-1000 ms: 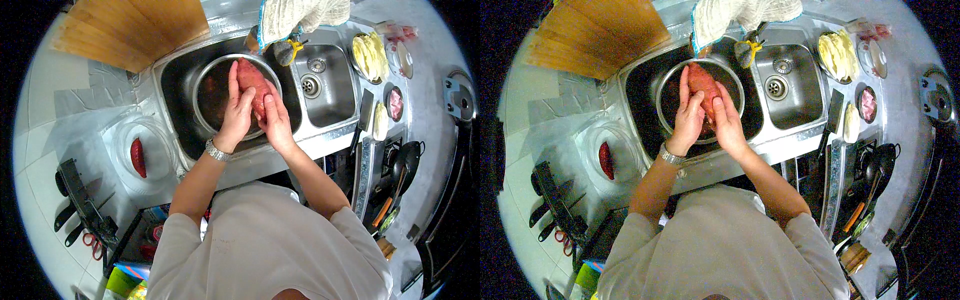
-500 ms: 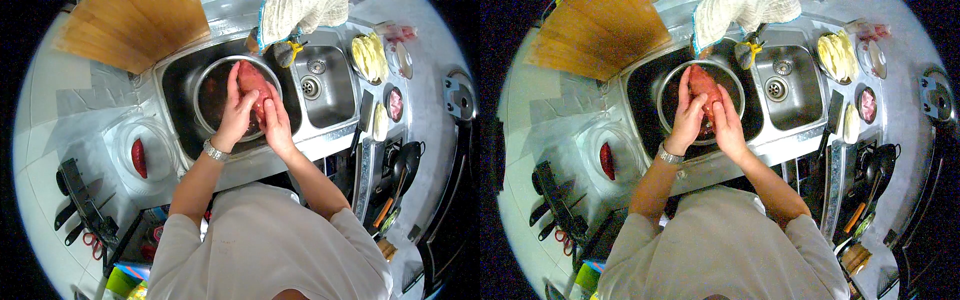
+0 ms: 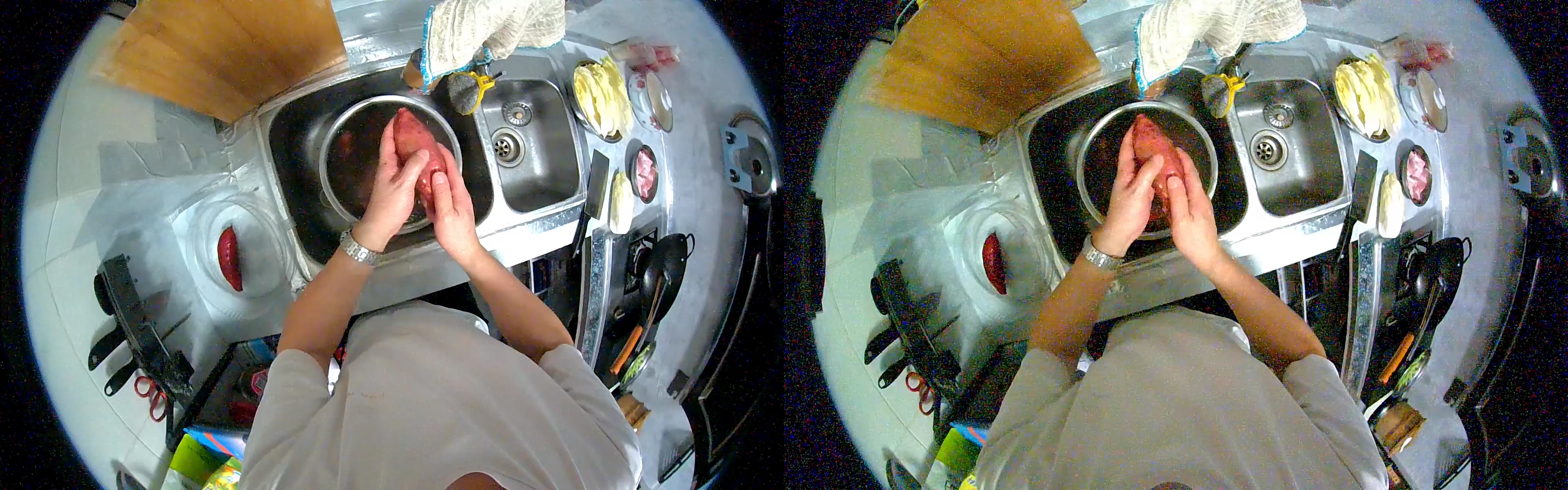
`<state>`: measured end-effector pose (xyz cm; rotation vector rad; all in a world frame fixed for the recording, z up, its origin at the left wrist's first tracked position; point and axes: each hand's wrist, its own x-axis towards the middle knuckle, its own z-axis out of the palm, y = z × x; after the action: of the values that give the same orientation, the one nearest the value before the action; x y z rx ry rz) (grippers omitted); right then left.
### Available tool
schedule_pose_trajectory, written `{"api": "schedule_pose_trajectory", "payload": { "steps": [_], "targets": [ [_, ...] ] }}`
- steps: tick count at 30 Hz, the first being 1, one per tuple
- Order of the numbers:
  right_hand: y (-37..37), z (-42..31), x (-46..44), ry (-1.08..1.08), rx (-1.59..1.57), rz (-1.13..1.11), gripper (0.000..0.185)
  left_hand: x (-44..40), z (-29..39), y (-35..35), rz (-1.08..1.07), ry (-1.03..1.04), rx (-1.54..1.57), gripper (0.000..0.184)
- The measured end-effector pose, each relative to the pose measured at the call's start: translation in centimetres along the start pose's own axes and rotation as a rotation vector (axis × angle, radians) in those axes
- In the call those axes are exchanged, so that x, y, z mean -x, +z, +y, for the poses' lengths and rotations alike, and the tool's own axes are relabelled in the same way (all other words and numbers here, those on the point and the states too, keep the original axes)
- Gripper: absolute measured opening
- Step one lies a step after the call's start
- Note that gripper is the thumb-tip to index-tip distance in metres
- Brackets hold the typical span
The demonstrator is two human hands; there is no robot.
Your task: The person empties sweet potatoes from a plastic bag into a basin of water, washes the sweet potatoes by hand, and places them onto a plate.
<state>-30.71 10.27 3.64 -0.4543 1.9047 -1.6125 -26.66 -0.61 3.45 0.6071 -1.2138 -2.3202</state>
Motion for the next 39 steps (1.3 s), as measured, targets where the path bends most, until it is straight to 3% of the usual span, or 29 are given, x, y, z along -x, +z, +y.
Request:
{"api": "schedule_pose_trajectory", "payload": {
  "steps": [3, 5, 7, 9, 11, 14, 16, 20, 22, 25, 26, 27, 28, 29, 30, 32, 33, 34, 35, 36, 39],
  "targets": [
    [0.1, -0.8, 0.7, -0.103, 0.141, -0.019, 0.053, -0.7, -0.1, 0.3, 0.142, 0.01, -0.161, 0.047],
    [0.4, -1.7, 1.2, -0.049, 0.129, -0.029, 0.052, -1.3, -0.3, 0.4, 0.195, -0.016, -0.069, 0.046],
    [0.7, -1.8, 1.2, 0.0, 0.12, -0.038, 0.052, -2.1, -0.3, -0.7, 0.183, -0.298, 0.282, 0.043],
    [0.8, -0.7, 1.1, -0.118, 0.136, 0.016, 0.051, -2.2, -0.5, -1.0, 0.153, -0.29, 0.238, 0.04],
    [0.3, 0.4, 0.3, -0.135, 0.052, 0.026, 0.052, -1.7, -0.6, -0.9, 0.08, -0.146, 0.12, 0.038],
    [-0.8, -1.5, 0.4, 0.301, -0.247, -0.04, 0.05, 0.0, 0.4, -0.5, -0.056, -0.132, 0.032, 0.056],
    [-0.8, -1.6, 0.7, 0.291, -0.321, -0.031, 0.051, 0.7, 1.3, -0.4, -0.176, -0.077, -0.063, 0.083],
    [-0.4, -1.6, 0.7, 0.241, -0.403, -0.021, 0.053, 0.8, 1.1, -0.5, -0.203, -0.033, -0.071, 0.088],
    [-0.3, 0.1, 0.4, 0.213, -0.413, -0.021, 0.053, 0.3, 0.2, -0.7, -0.154, 0.018, -0.099, 0.08],
    [-0.3, 2.7, 0.0, 0.078, 0.133, -0.023, 0.052, -0.4, -1.1, -1.2, 0.002, -0.04, -0.093, 0.07],
    [0.1, 2.9, -0.1, 0.044, 0.167, -0.028, 0.053, -0.6, -1.9, -1.2, 0.093, -0.021, -0.123, 0.049],
    [0.4, 2.9, -0.1, 0.01, 0.201, -0.036, 0.055, -1.0, -3.0, -2.1, 0.099, -0.018, -0.122, 0.049],
    [0.6, 2.9, -0.2, 0.168, 0.21, -0.094, 0.057, -1.7, -4.1, -3.3, 0.173, -0.082, -0.187, 0.039],
    [0.8, 3.9, -0.4, 0.049, 0.269, -0.068, 0.058, -2.5, -5.4, -4.6, 0.247, -0.147, -0.251, 0.033],
    [0.8, 5.4, -1.0, 0.106, 0.27, -0.079, 0.059, -3.3, -6.8, -5.9, 0.252, -0.146, -0.252, 0.033],
    [0.5, 7.3, -2.3, 0.171, 0.272, -0.095, 0.06, -4.4, -8.7, -8.2, 0.255, -0.168, -0.828, 0.027],
    [0.5, 7.9, -3.2, 0.142, 0.467, -0.075, 0.061, -4.6, -9.1, -9.1, 0.26, -0.17, -0.828, 0.027],
    [0.5, 8.5, -4.1, 0.111, 0.662, -0.053, 0.063, -5.0, -9.4, -10.0, 0.187, -0.041, -1.152, 0.025],
    [0.5, 9.3, -5.0, 0.114, 0.662, -0.055, 0.063, -5.1, -9.7, -10.8, 0.103, 0.093, -1.471, 0.024],
    [0.5, 10.1, -5.9, 0.054, 0.819, -0.049, 0.065, -5.1, -9.9, -11.4, 0.071, 0.196, -1.65, 0.033],
    [0.0, 11.4, -7.7, -0.235, 1.162, -0.07, 0.069, -5.2, -10.5, -10.6, -0.026, -0.01, -1.815, 0.045]
  ]
}}
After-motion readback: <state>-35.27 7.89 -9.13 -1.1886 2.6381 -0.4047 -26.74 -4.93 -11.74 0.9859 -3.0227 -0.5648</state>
